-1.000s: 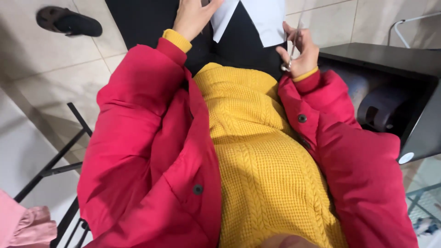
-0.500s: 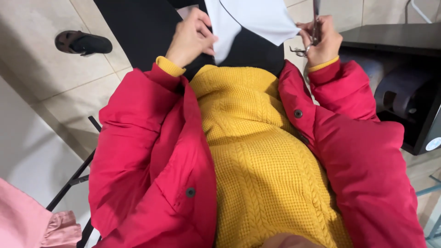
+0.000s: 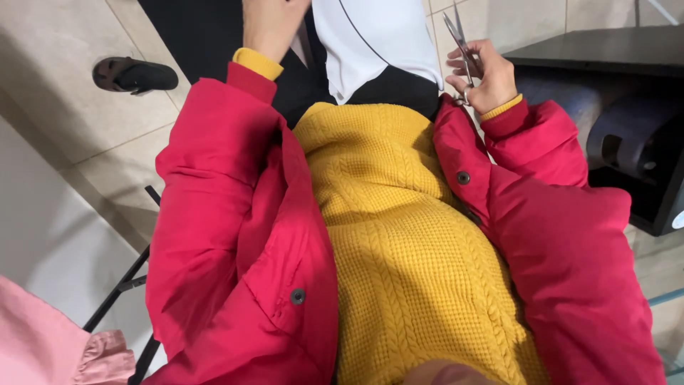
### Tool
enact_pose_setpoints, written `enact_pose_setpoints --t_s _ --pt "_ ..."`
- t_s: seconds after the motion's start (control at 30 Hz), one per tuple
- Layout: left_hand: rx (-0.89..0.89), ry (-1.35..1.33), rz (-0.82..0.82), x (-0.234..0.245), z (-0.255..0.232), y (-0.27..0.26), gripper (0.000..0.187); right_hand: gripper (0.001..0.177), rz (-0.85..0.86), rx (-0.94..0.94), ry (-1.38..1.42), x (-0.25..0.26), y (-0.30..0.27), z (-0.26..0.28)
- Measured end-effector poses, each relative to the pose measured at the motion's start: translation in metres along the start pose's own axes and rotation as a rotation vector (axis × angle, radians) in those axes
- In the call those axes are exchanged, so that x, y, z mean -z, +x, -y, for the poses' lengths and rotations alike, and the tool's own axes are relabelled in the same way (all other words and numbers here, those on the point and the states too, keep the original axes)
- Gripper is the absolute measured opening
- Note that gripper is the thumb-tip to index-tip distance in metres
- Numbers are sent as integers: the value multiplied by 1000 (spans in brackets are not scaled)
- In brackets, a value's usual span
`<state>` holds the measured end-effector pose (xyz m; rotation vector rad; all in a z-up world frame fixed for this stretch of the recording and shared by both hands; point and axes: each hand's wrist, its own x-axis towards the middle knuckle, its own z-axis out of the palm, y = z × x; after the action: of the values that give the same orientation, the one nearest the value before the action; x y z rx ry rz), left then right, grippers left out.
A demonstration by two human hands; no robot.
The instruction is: Cutting a pattern out of white fabric using scissors.
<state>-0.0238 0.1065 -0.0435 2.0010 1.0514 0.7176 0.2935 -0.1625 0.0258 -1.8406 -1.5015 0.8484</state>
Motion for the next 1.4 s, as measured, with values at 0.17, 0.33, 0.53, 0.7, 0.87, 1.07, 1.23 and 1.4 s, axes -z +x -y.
enact_pose_setpoints --t_s 0.17,0.33,0.53,0.7,0.87,1.07,1.23,1.4 --pt "-48 46 36 21 -59 -17 27 50 119 8 61 18 -1 35" --pt "-626 133 208 26 -102 -47 7 47 308 59 20 21 -12 41" --pt "-812 301 297 20 -115 -49 23 38 425 -118 207 5 -21 33" --pt "-792 327 203 16 -105 -53 20 29 466 -170 242 -6 -18 29" --pt "-845 349 170 19 -114 -51 16 27 448 -180 316 -11 -16 35" --pt "-849 236 183 16 -121 -53 15 24 455 -205 426 -14 -10 46" --pt "-869 257 197 8 -114 -61 18 22 457 -249 417 -21 -7 41" --pt "-888 318 203 6 -110 -64 20 22 476 -251 466 -23 2 45"
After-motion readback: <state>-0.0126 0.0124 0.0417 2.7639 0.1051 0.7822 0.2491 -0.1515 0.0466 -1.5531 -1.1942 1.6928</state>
